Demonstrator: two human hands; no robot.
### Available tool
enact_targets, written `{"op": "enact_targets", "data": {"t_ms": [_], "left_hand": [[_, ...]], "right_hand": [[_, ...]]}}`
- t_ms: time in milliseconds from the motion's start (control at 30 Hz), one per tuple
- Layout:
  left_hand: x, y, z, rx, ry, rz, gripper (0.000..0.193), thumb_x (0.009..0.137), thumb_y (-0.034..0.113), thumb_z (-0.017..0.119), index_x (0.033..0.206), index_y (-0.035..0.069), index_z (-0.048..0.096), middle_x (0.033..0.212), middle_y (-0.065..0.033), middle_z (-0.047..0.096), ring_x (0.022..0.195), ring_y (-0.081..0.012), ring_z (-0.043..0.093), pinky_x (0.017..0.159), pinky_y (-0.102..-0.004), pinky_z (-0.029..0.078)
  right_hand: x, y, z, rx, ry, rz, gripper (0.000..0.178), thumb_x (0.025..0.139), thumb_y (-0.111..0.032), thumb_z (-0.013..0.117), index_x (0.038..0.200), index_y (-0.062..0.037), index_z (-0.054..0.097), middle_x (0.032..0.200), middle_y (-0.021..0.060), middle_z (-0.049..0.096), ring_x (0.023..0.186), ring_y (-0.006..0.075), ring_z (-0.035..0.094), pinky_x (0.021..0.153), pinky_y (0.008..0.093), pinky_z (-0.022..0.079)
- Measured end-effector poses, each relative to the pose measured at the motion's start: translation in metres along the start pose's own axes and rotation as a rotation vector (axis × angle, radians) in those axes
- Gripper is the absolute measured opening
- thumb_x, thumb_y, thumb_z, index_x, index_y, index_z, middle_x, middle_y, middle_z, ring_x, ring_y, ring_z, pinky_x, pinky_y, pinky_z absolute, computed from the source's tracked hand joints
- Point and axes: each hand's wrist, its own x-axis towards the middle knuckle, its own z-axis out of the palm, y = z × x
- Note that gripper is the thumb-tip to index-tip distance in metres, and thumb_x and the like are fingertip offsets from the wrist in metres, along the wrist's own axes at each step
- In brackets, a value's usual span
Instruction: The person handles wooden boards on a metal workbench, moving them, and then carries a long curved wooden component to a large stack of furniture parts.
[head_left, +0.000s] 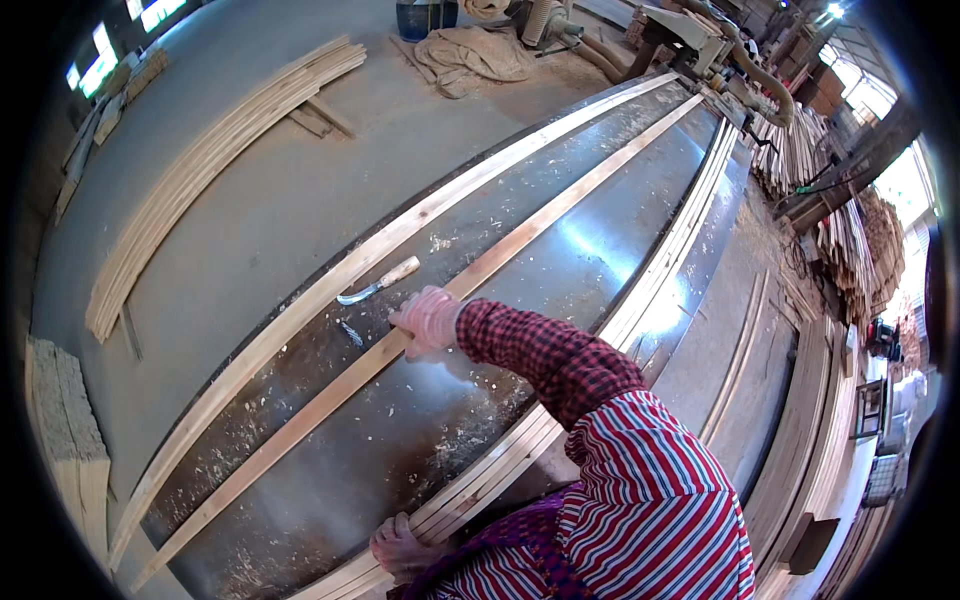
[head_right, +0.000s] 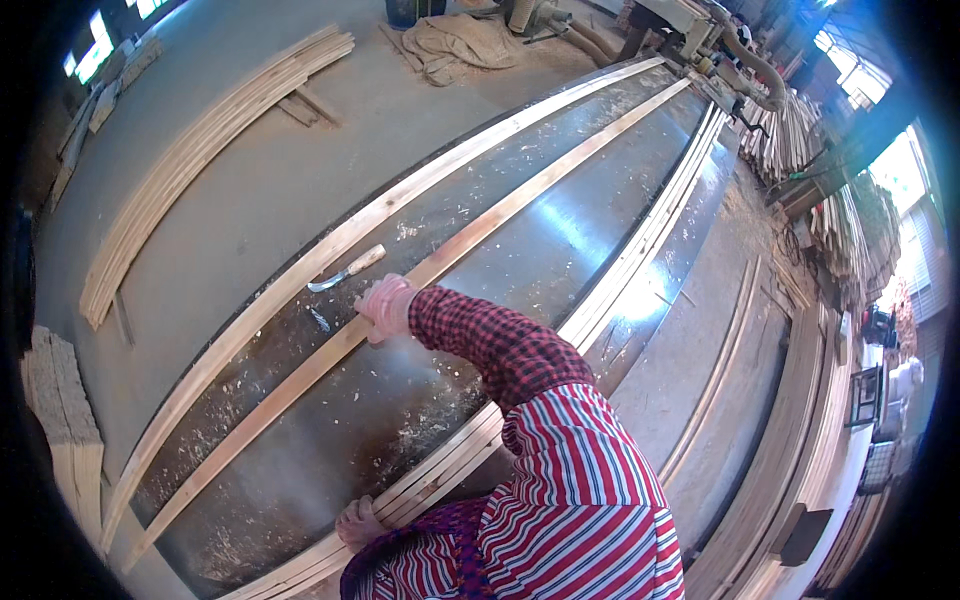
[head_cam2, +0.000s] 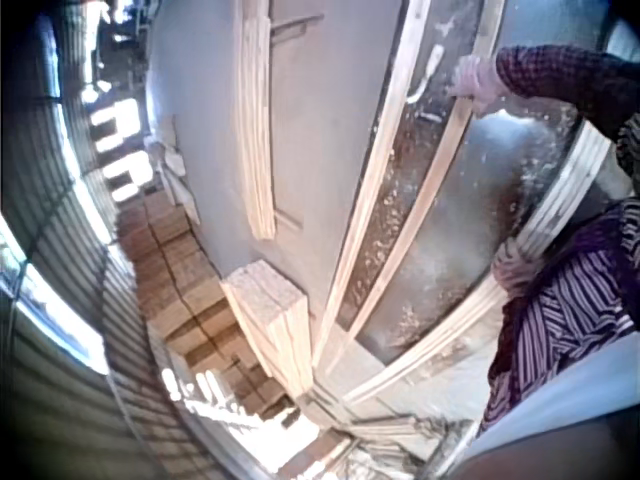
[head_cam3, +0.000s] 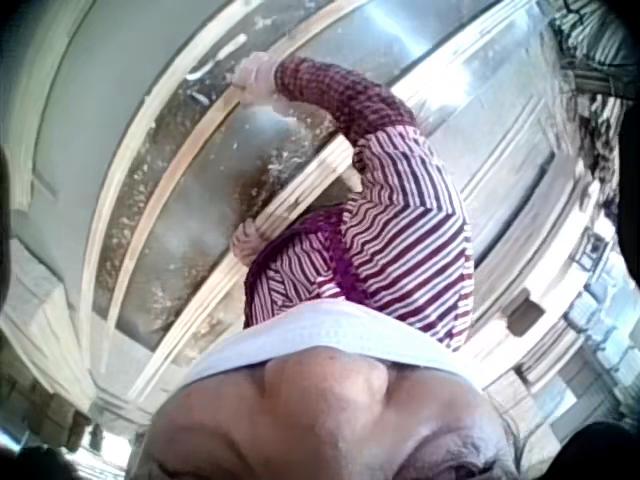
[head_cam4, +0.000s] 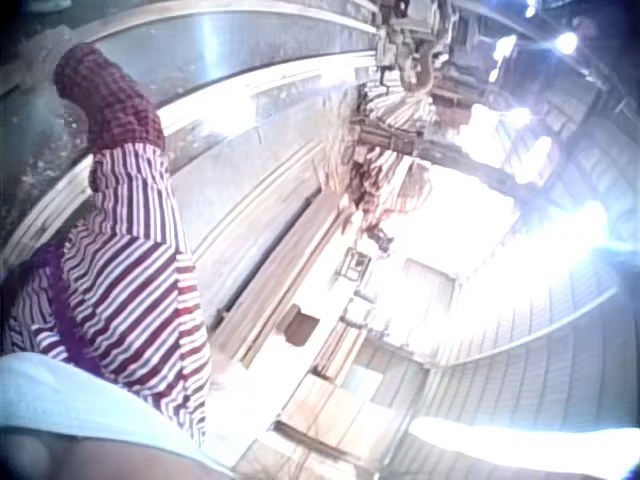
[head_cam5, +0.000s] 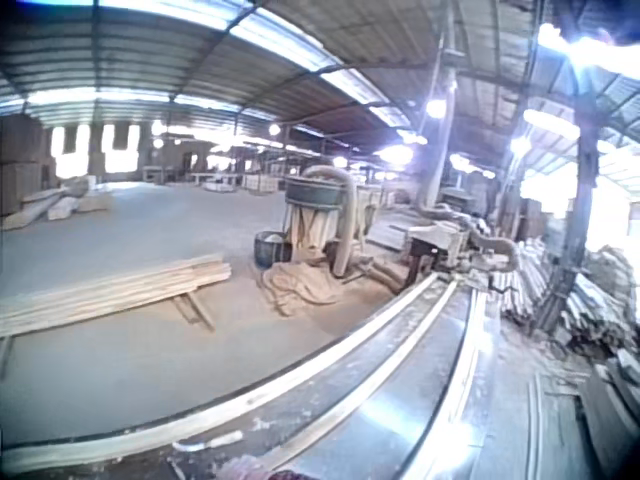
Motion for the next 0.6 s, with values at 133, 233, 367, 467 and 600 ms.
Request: {"op": "enact_targets", "data": {"t_ms": [133,233,367,467,600], "left_hand": [[0.004,0.006,-0.011,-0.017,0.034,-0.002,0.071,0.054,0.056,0.074,0.106,0.009,0.060,0.098,-0.0080,0.058,0.091,-0.0307,0.057,0.077,-0.0452,0.045],[0.010,0.011,-0.032,-0.064,-0.099,-0.056,0.077,0.053,0.057,0.077,0.111,0.009,0.060,0.104,-0.0091,0.060,0.097,-0.0301,0.058,0.083,-0.0444,0.044],[0.011,0.015,-0.039,-0.032,-0.291,-0.165,0.088,0.049,0.055,0.081,0.120,0.010,0.056,0.115,-0.0105,0.060,0.110,-0.0282,0.055,0.098,-0.0431,0.037],[0.009,0.019,-0.046,0.017,-0.323,-0.163,0.090,0.053,0.057,0.078,0.125,0.009,0.054,0.120,-0.0108,0.058,0.115,-0.0280,0.052,0.101,-0.0426,0.035],[0.018,0.029,-0.050,0.116,-0.404,-0.187,0.094,0.056,0.061,0.075,0.128,0.005,0.051,0.126,-0.0119,0.054,0.119,-0.0275,0.048,0.103,-0.0411,0.033]], "right_hand": [[0.032,-0.022,0.017,-0.006,-0.184,0.025,0.038,0.075,-0.037,0.066,0.102,-0.0098,0.069,0.091,0.0124,0.070,0.085,0.0305,0.069,0.072,0.0439,0.055],[0.026,-0.055,0.012,0.031,-0.115,-0.095,0.036,0.074,-0.036,0.068,0.099,-0.0113,0.071,0.090,0.0109,0.070,0.086,0.0303,0.069,0.072,0.0427,0.056],[0.020,-0.086,0.020,0.046,-0.040,-0.158,0.032,0.069,-0.034,0.073,0.095,-0.0142,0.073,0.092,0.0088,0.071,0.087,0.0289,0.069,0.067,0.0435,0.057],[-0.008,-0.102,0.007,0.012,-0.267,-0.292,0.028,0.067,-0.031,0.074,0.091,-0.0162,0.074,0.090,0.0033,0.072,0.084,0.0257,0.069,0.063,0.0434,0.057],[-0.057,-0.116,0.039,-0.052,-0.273,-0.376,0.030,0.075,-0.037,0.072,0.094,-0.0133,0.075,0.087,0.0060,0.072,0.085,0.0286,0.069,0.064,0.0458,0.058]]}}
